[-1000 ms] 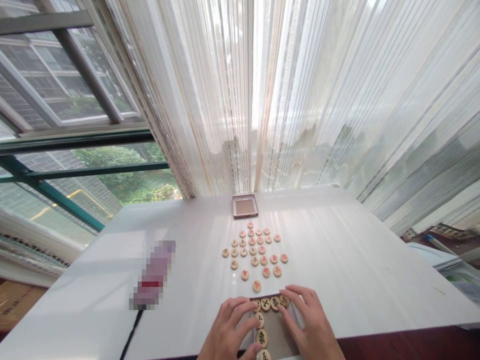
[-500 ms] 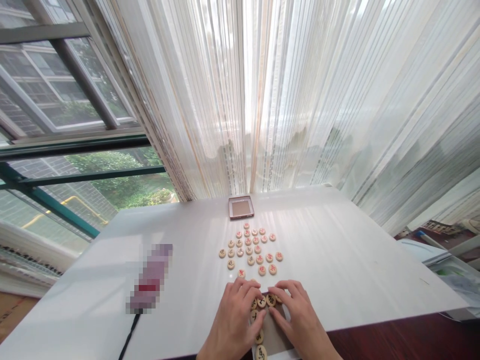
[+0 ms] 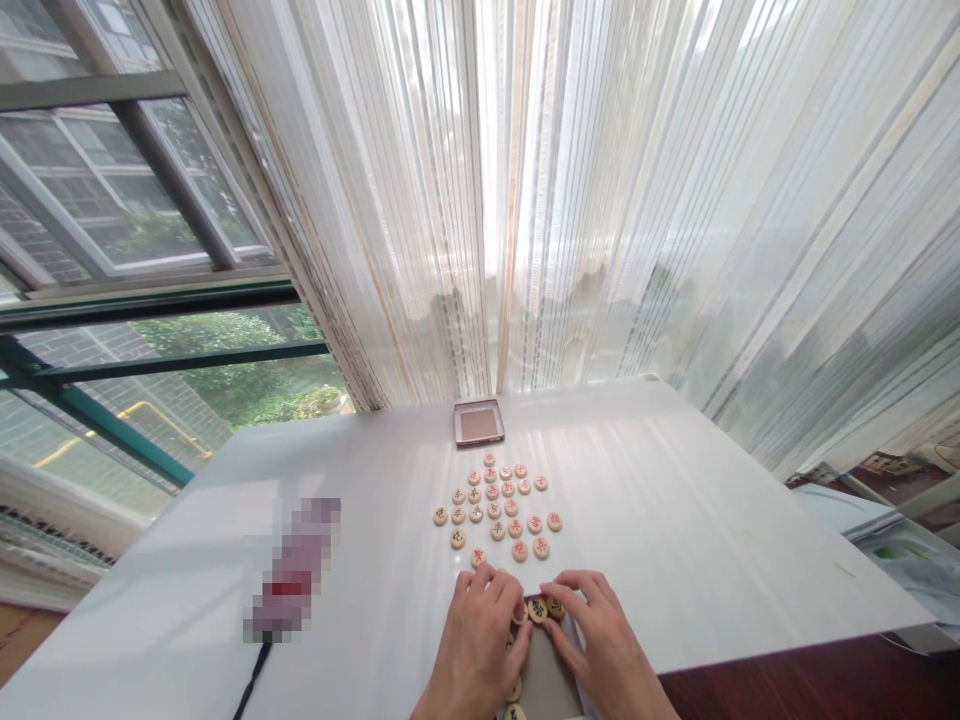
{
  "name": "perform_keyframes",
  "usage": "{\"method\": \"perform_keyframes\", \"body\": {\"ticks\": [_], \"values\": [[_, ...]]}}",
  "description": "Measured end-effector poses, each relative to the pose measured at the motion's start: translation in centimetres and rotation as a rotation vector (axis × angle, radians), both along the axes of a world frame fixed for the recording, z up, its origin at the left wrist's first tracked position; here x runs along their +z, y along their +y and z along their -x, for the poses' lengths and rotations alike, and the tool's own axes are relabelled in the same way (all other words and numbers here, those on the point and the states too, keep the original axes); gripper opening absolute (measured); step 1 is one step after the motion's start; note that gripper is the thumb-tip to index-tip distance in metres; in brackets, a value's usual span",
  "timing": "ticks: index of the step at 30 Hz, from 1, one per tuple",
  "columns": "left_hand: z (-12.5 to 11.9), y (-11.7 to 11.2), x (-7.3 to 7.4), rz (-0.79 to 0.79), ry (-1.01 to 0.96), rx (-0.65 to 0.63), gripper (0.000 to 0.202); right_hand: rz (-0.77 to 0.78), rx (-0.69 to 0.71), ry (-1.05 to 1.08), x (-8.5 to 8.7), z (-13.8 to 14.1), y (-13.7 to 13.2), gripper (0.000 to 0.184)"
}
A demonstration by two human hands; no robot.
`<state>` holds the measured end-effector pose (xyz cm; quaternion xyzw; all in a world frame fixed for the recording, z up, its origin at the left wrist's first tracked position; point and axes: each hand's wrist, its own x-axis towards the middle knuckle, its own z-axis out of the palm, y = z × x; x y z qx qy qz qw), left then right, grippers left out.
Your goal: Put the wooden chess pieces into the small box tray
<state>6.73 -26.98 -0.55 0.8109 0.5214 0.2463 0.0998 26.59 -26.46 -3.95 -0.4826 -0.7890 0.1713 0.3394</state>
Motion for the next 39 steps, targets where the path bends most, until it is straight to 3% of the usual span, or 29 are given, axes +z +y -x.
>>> {"method": "perform_keyframes", "body": {"ticks": [15,25,29,35,39], "values": [[-0.3,0.1,0.6,-0.011,-0.032,-0.012,0.022,0.044,-0.017,0.03,0.2,-0.3,0.0,0.035],[3.3,-1.0,1.7,-0.038,-0.056,0.024,0.023,0.01,-0.01,0.001,-0.1,-0.5,0.2,0.043],[3.6,-1.3,2.1,0.007,-0.04,0.072,0.02,0.033,-0.008,-0.025,0.5,0.2,0.2,0.046],[2.1,-1.5,1.0,0.101,-0.065,0.108,0.023,0.053,-0.013,-0.047,1.5,1.4,0.0,0.047],[1.8,-1.5,0.0,0.11,-0.065,0.098,0.022,0.063,-0.009,-0.059,1.8,2.1,0.2,0.035]]}}
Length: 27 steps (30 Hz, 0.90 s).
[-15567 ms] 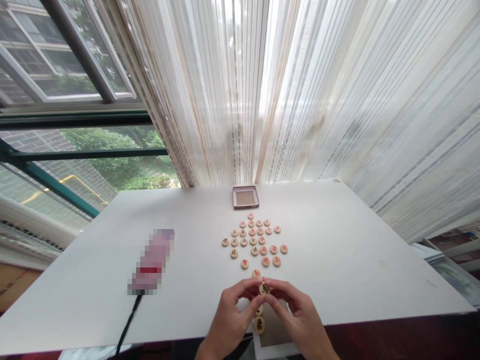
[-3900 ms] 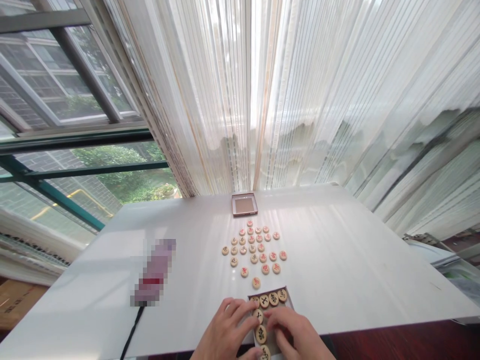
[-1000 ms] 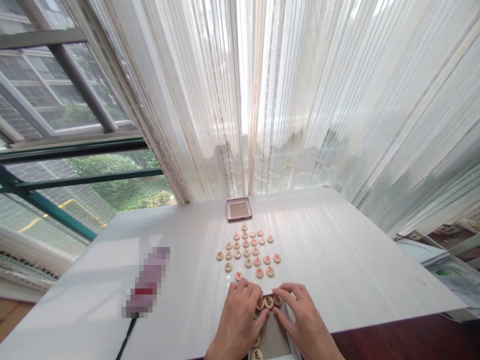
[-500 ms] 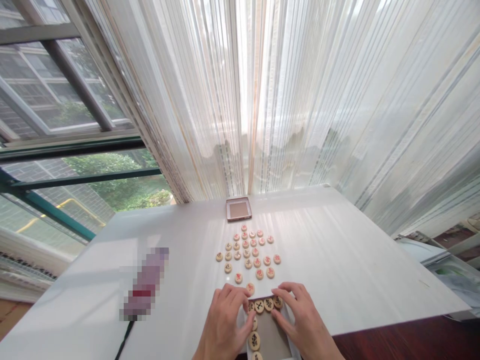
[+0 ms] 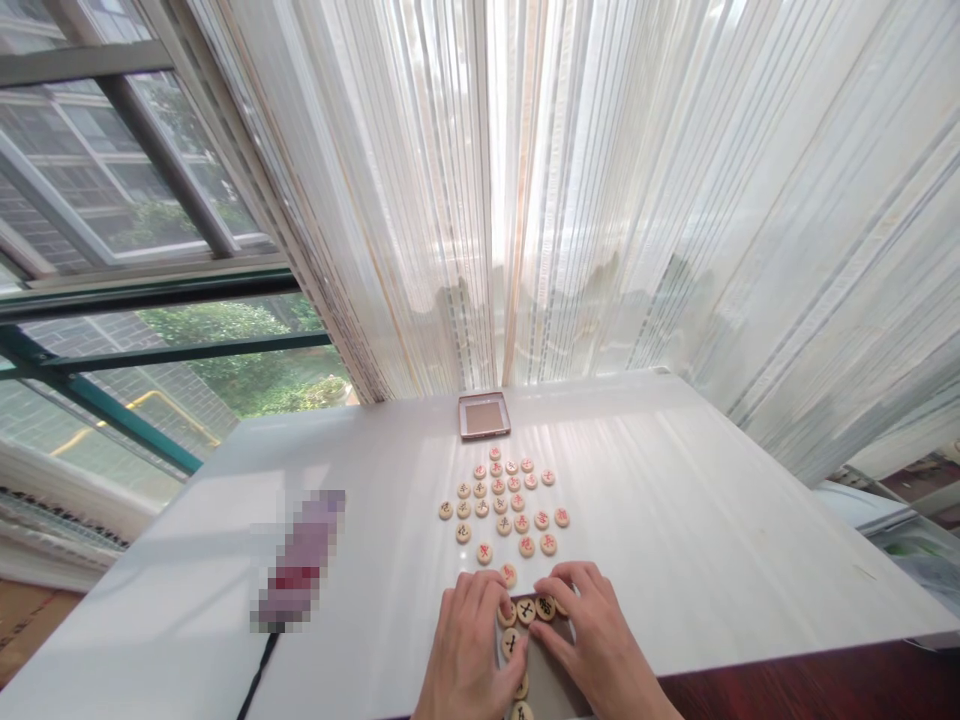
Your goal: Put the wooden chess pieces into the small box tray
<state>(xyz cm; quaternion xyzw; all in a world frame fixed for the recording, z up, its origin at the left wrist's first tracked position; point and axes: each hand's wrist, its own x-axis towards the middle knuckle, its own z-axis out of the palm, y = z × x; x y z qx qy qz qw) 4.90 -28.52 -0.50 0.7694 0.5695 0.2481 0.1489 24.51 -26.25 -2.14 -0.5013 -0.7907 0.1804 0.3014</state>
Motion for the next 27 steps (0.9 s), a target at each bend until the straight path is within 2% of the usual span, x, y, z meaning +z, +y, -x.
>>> {"method": "perform_keyframes", "body": {"ticks": [2,4,8,12,19,27], "values": [[0.2,-0.2,-0.3,0.0,-0.015,-0.003,0.021,-0.003,-0.005,0.0,0.0,0.0,0.1,0.03],[0.3,-0.5,-0.6,-0.008,-0.035,-0.006,0.022,-0.015,-0.002,0.006,-0.2,-0.2,0.1,0.032],[-0.2,-1.3,-1.7,-0.065,-0.088,0.084,0.031,-0.051,0.02,0.009,-1.2,-1.2,0.0,0.041],[-0.8,-1.6,-2.6,-0.097,-0.121,0.135,0.027,-0.102,0.022,-0.002,-2.1,-1.9,-0.1,0.038],[-0.9,-1.6,-2.5,-0.135,-0.163,0.155,0.024,-0.184,-0.009,0.016,-2.3,-1.8,-0.8,0.041],[-0.5,-1.7,-2.6,-0.085,-0.231,0.132,0.017,-0.153,-0.019,0.021,-2.6,-1.8,-1.2,0.039]]}}
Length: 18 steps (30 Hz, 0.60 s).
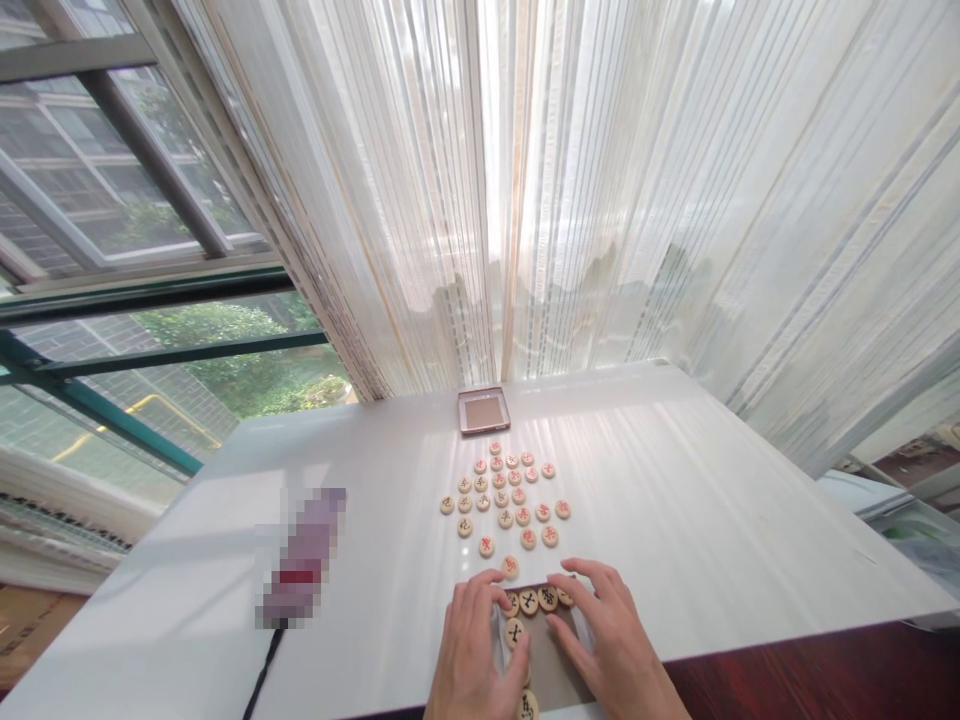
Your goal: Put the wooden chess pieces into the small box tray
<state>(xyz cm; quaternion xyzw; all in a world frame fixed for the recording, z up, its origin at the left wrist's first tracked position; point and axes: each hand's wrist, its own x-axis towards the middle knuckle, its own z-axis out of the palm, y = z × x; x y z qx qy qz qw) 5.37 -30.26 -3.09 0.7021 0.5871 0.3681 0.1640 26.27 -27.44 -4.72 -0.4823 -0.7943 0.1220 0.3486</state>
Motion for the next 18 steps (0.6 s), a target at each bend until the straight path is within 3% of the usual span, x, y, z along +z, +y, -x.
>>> {"method": "perform_keyframes", "body": {"ticks": [7,14,18], "values": [[0.1,-0.4,0.1,0.034,-0.026,-0.04,0.022,0.026,-0.096,0.048,0.2,-0.2,-0.9,0.032],[0.1,-0.2,-0.3,0.027,-0.06,-0.031,0.016,0.07,-0.025,0.012,1.1,1.2,-0.2,0.04],[0.2,-0.1,-0.5,0.033,-0.088,-0.04,0.015,0.096,-0.006,0.012,1.6,2.0,0.2,0.035]]}}
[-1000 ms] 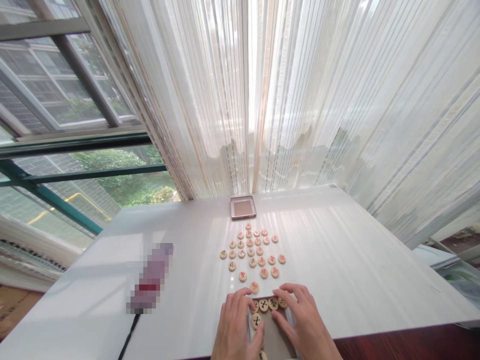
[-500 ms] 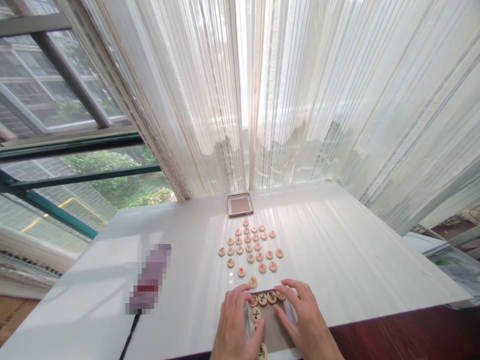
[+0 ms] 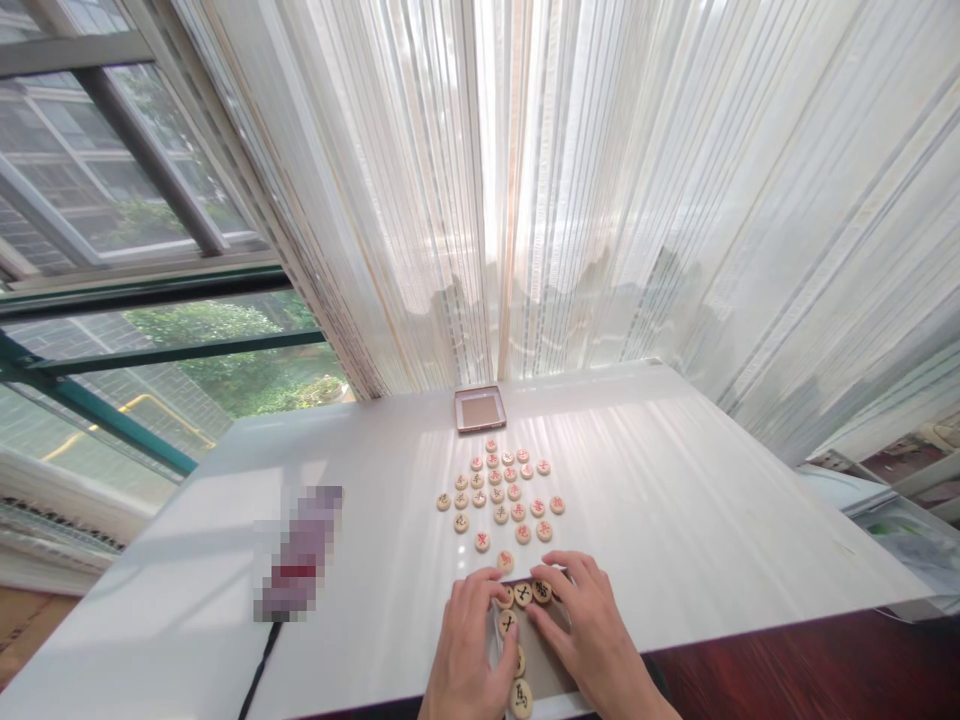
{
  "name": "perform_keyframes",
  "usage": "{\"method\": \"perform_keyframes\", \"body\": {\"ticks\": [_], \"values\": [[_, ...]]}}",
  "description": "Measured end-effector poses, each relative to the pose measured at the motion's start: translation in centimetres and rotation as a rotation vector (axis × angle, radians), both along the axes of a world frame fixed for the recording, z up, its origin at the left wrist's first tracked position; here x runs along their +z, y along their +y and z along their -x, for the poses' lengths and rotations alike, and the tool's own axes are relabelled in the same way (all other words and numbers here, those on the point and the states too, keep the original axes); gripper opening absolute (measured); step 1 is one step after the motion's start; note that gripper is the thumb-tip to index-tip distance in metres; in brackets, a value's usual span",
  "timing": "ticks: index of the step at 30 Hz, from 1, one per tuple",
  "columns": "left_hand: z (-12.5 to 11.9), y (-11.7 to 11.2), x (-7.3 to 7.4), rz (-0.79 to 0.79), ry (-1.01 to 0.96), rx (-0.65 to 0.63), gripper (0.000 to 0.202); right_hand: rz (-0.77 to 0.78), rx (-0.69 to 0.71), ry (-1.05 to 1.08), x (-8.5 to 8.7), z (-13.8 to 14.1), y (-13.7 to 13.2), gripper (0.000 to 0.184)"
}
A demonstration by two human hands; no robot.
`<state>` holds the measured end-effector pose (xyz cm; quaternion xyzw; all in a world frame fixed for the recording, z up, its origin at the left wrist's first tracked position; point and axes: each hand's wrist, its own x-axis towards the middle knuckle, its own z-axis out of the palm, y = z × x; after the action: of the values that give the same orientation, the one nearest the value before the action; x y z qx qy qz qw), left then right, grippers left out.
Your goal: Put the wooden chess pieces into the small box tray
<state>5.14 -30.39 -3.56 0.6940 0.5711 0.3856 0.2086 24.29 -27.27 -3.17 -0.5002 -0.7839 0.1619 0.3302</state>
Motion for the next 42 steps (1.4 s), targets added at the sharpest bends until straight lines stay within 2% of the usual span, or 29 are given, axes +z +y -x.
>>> {"method": "perform_keyframes", "body": {"ticks": [4,8,13,16,19,23,26,28,31,35,38,42], "values": [[0.2,0.0,-0.2,0.006,-0.036,-0.001,0.012,0.004,-0.008,0.005,0.1,0.3,0.1,0.028],[0.3,0.0,-0.5,0.015,-0.05,0.007,0.012,-0.05,-0.003,0.013,-0.4,-0.2,0.1,0.029],[0.5,-0.2,-0.8,0.003,-0.036,-0.02,0.023,-0.118,-0.006,-0.009,-1.3,-1.0,0.1,0.03],[0.5,-0.3,-0.6,-0.008,-0.036,-0.017,0.023,-0.121,0.005,-0.018,-1.4,-0.9,0.2,0.031],[0.5,-0.4,-0.3,-0.004,-0.052,-0.004,0.02,-0.114,0.02,-0.019,-0.9,-0.6,0.3,0.028],[0.5,-0.3,0.4,0.036,-0.087,0.019,0.016,-0.096,0.053,-0.042,0.6,-0.7,-0.3,0.023],[0.7,-0.2,0.8,0.07,-0.119,0.017,0.016,-0.068,0.141,-0.116,1.1,-0.9,-1.0,0.017],[1.1,-0.2,0.9,0.1,-0.135,-0.014,0.018,-0.072,0.207,-0.154,0.5,-0.6,-1.3,0.017],[1.9,-0.2,0.4,0.123,-0.145,-0.085,0.023,-0.098,0.262,-0.125,-1.2,0.1,-1.4,0.019],[3.0,-0.3,-0.7,0.116,-0.126,-0.158,0.027,-0.064,0.239,-0.069,-2.8,1.3,-1.0,0.024],[3.3,-0.3,-1.0,0.094,-0.132,-0.187,0.025,-0.041,0.236,-0.062,-2.6,1.6,-1.0,0.024],[3.2,-0.4,-0.9,0.063,-0.143,-0.157,0.021,0.004,0.233,-0.07,-1.5,1.0,-1.3,0.024]]}}
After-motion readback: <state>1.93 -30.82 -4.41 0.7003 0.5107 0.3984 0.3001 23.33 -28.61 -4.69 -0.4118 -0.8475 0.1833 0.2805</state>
